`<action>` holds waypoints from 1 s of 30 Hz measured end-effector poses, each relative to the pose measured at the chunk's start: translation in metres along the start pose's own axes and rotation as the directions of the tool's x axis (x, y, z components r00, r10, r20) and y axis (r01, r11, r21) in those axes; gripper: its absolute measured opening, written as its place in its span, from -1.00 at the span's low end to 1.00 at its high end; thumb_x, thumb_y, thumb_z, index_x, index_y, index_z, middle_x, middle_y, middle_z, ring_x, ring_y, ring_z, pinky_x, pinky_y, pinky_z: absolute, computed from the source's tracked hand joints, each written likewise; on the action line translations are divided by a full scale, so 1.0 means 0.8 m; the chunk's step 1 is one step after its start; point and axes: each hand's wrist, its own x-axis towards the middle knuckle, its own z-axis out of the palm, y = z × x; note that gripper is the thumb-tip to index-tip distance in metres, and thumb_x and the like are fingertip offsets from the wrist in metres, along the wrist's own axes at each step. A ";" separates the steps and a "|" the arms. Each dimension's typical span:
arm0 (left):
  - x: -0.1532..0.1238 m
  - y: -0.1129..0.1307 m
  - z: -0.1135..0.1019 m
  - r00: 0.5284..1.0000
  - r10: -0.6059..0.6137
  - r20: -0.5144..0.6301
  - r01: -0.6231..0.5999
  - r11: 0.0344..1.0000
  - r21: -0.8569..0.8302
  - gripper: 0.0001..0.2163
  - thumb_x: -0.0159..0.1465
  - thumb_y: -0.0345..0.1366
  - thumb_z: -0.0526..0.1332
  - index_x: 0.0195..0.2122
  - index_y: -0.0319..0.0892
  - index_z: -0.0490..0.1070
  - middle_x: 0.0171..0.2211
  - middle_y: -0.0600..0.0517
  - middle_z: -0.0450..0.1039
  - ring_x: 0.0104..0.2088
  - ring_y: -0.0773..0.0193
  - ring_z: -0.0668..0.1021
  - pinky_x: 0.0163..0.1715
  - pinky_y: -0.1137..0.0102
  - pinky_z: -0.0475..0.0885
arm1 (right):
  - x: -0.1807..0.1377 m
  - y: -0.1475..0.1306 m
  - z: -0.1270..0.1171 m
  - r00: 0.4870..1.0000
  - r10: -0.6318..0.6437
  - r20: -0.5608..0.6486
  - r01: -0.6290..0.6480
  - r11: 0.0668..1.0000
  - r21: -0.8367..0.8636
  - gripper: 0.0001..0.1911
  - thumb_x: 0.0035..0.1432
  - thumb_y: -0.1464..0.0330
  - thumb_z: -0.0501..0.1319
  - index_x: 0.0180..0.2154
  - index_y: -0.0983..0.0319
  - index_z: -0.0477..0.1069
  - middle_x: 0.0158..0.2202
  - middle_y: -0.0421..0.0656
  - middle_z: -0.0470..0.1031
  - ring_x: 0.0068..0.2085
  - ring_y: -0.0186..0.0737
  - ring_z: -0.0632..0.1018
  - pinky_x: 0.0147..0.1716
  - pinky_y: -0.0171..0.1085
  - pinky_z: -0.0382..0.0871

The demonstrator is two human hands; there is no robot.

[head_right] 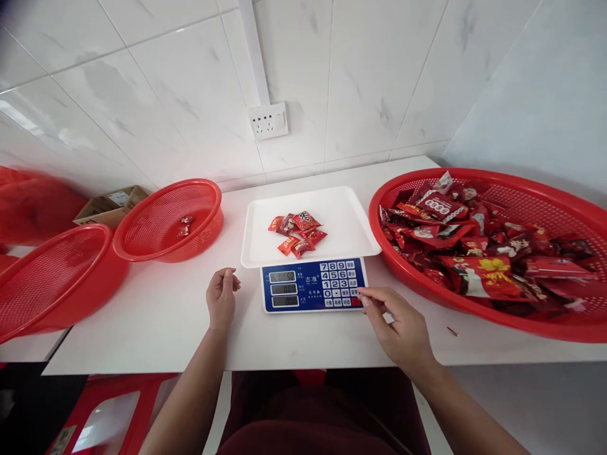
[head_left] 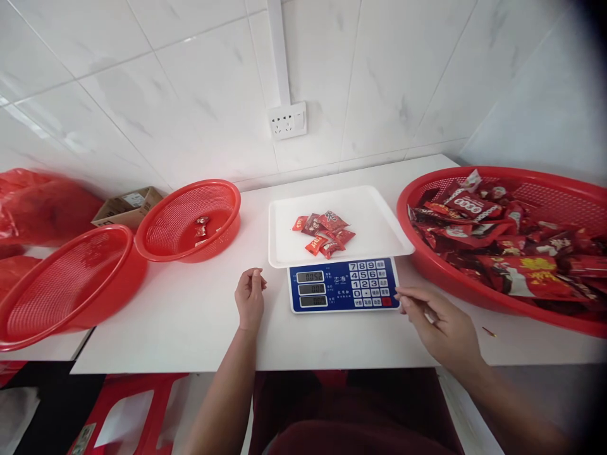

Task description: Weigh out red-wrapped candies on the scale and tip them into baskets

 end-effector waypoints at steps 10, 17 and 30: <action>-0.001 -0.001 0.001 1.000 0.008 -0.020 -0.008 1.000 0.025 -0.79 0.29 -0.14 0.08 -0.32 -0.16 0.39 -0.58 0.11 0.34 -0.53 0.36 0.44 -0.48 0.47 0.38 | -0.053 0.000 0.024 0.966 -0.139 0.216 0.113 0.985 0.129 -0.83 0.19 0.37 0.11 -0.23 0.16 0.46 -0.41 -0.19 0.57 -0.47 -0.31 0.55 -0.46 -0.36 0.47; -0.001 -0.003 0.001 0.998 0.055 -0.037 -0.053 0.996 0.068 -0.76 0.29 -0.12 0.07 -0.32 -0.17 0.38 -0.58 0.11 0.34 -0.54 0.35 0.45 -0.50 0.47 0.39 | -0.061 -0.005 0.041 0.880 -0.131 0.457 0.047 0.981 0.190 -0.73 0.23 0.33 0.07 -0.11 0.18 0.46 -0.40 -0.17 0.57 -0.44 -0.31 0.55 -0.48 -0.36 0.46; 0.065 0.102 0.066 0.816 0.331 0.474 -0.500 0.816 0.291 -0.69 0.29 -0.20 0.12 0.03 -0.11 0.38 0.13 -0.14 0.32 0.19 0.07 0.31 0.15 0.16 0.22 | -0.043 -0.011 0.033 0.823 0.012 0.567 -0.164 0.962 0.217 -0.72 0.20 0.24 0.09 -0.16 0.16 0.50 -0.34 -0.16 0.58 -0.34 -0.22 0.58 -0.34 -0.29 0.49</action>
